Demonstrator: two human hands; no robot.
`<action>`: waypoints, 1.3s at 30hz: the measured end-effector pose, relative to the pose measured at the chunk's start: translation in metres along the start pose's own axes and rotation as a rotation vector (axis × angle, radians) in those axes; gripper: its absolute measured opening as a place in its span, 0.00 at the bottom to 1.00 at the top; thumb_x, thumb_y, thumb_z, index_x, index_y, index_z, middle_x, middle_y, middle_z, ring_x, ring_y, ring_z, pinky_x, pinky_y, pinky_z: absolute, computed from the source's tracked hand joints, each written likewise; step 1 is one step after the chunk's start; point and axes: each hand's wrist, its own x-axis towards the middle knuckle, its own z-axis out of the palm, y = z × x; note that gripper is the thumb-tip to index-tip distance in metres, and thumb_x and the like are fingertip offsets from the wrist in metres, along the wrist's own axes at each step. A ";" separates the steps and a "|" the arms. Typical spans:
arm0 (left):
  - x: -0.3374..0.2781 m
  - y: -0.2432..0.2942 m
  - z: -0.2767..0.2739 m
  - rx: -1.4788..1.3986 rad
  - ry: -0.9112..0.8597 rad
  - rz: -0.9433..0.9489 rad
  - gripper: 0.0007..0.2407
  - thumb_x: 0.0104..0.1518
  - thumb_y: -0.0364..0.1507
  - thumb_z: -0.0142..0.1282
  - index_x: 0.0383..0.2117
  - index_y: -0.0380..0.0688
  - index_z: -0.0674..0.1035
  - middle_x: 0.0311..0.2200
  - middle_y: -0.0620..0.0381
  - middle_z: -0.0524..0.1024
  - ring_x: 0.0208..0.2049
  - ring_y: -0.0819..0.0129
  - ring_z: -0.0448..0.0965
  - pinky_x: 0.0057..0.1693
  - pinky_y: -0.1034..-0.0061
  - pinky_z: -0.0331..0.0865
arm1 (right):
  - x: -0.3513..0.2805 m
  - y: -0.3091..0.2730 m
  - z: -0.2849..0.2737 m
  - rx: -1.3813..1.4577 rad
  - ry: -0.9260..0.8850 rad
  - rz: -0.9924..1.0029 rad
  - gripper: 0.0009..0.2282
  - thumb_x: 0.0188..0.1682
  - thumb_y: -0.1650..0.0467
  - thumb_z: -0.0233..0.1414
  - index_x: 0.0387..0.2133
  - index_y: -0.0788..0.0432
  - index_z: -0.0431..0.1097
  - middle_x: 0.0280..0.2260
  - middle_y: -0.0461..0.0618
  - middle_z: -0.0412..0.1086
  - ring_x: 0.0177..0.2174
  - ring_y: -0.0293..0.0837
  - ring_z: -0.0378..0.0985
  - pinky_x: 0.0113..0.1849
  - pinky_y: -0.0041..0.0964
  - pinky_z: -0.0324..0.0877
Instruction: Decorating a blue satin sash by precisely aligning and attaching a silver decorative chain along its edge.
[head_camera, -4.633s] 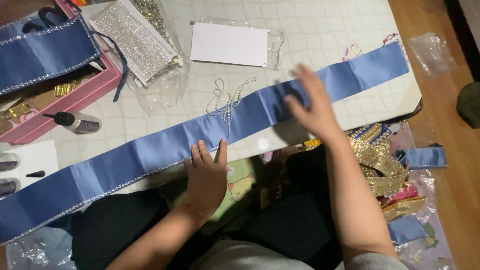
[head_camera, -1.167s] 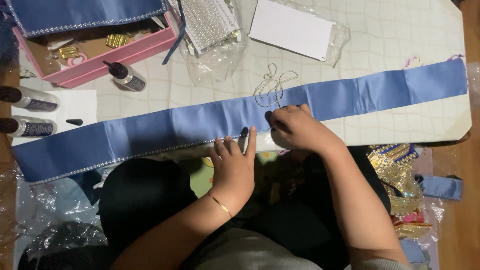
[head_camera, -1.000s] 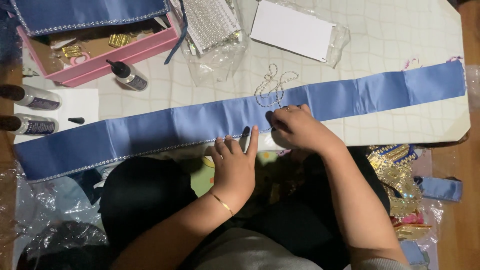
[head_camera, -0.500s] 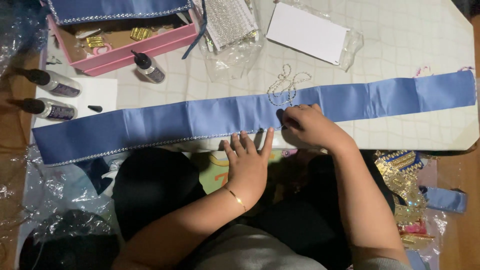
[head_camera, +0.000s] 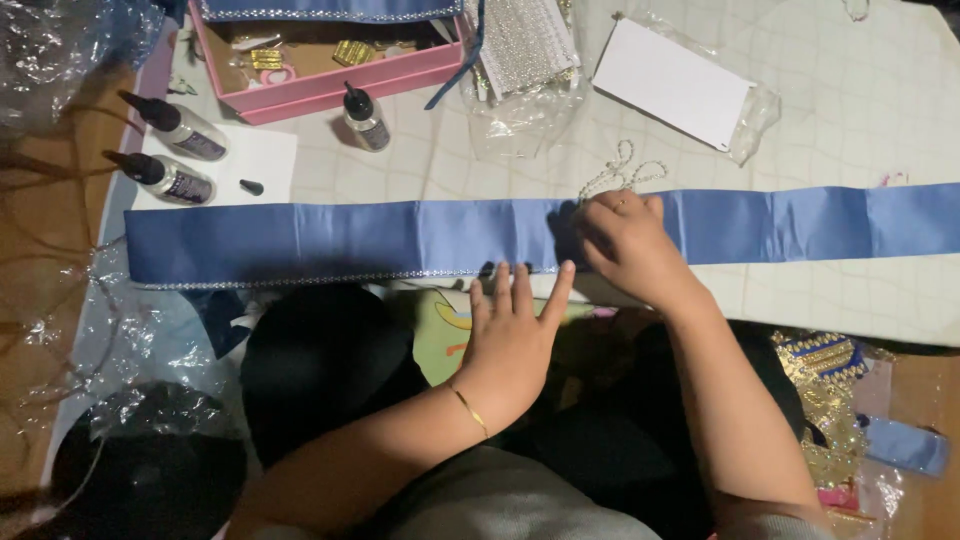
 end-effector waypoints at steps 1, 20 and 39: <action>-0.004 -0.005 -0.002 -0.002 0.001 -0.009 0.34 0.60 0.23 0.44 0.73 0.46 0.42 0.61 0.23 0.60 0.66 0.25 0.53 0.62 0.31 0.45 | 0.004 -0.009 0.004 0.002 -0.003 -0.008 0.11 0.44 0.66 0.59 0.37 0.51 0.69 0.42 0.49 0.70 0.47 0.50 0.72 0.46 0.45 0.58; -0.046 -0.056 -0.023 -0.112 0.234 0.025 0.33 0.49 0.14 0.54 0.67 0.34 0.60 0.47 0.42 0.67 0.42 0.48 0.73 0.46 0.61 0.69 | 0.028 -0.025 0.013 0.050 0.128 -0.221 0.09 0.44 0.72 0.59 0.37 0.56 0.72 0.43 0.52 0.73 0.42 0.54 0.75 0.42 0.45 0.66; 0.022 -0.004 0.053 0.247 0.456 0.041 0.17 0.61 0.25 0.44 0.56 0.40 0.74 0.51 0.39 0.74 0.54 0.45 0.71 0.58 0.50 0.63 | -0.001 0.002 0.004 0.102 -0.401 0.630 0.13 0.51 0.61 0.53 0.40 0.58 0.73 0.36 0.61 0.78 0.42 0.63 0.81 0.41 0.59 0.76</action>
